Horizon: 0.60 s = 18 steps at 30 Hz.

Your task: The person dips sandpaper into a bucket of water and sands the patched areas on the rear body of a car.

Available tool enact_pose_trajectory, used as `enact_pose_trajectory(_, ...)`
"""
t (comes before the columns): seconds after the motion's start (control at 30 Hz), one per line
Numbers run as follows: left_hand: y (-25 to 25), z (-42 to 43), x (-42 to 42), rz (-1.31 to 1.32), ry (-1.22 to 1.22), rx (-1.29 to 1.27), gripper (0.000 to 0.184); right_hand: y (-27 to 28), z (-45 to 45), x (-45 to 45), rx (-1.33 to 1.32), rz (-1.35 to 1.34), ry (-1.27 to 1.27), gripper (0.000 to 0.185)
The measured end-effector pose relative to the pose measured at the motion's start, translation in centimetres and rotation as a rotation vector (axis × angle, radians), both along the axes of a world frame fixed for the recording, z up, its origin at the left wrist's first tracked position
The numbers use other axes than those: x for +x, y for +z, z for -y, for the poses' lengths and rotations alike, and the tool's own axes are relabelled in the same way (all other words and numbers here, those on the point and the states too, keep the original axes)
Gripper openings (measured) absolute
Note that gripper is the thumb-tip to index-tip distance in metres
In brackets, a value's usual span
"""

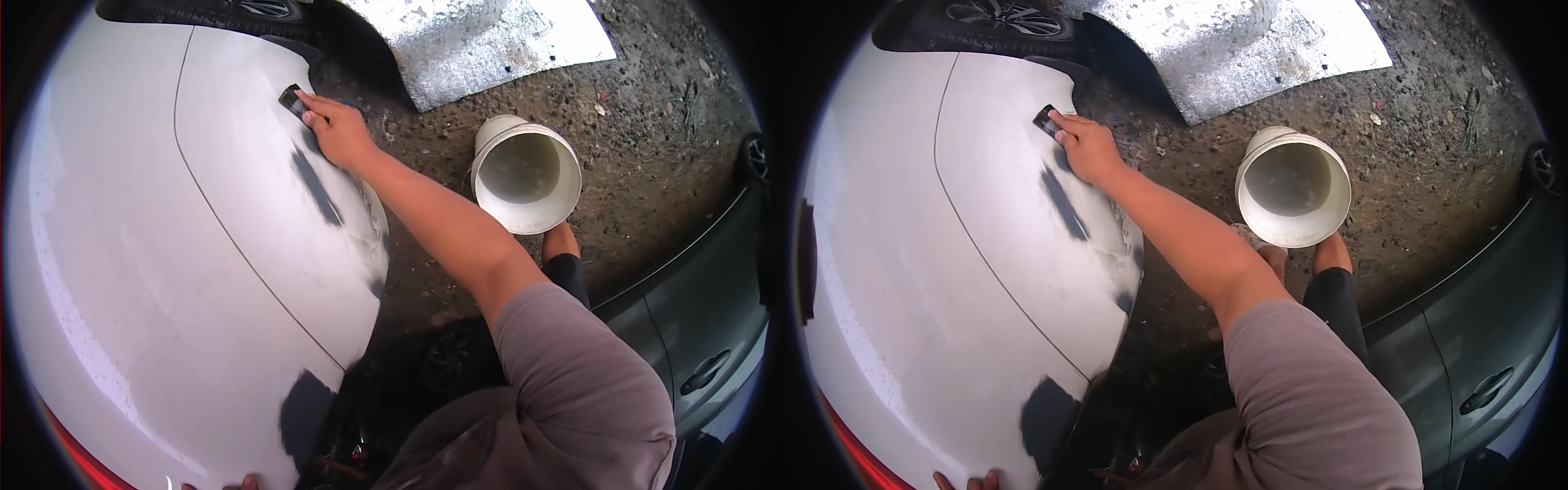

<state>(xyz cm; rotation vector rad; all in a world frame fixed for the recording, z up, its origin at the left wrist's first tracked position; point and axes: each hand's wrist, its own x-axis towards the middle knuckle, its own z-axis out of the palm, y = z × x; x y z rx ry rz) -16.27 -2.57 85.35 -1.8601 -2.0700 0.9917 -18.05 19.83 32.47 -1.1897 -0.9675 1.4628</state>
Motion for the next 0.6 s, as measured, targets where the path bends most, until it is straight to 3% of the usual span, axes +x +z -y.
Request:
enact_pose_trajectory(0.2,1.3,-0.2,-0.7,0.007,-0.021,-0.101,0.052,7.2,12.8,6.8,0.153,0.097,0.101,0.045)
enact_pose_trajectory(0.3,1.6,-0.4,-0.9,0.004,-0.049,-0.139,0.051,9.1,13.3,7.4,0.137,0.162,0.147,0.047)
enact_pose_trajectory(0.43,1.5,-0.6,-0.2,-0.022,-0.001,-0.159,0.051,1.3,2.5,1.1,0.042,0.09,0.02,0.044)
enact_pose_trajectory(0.53,1.1,-0.4,0.0,-0.007,0.02,-0.101,0.051,1.7,1.0,1.6,-0.092,0.107,0.102,0.042)
enact_pose_trajectory(0.6,1.2,-0.6,0.1,-0.026,0.035,-0.13,0.051,4.2,5.8,3.9,0.051,0.082,0.075,0.042)
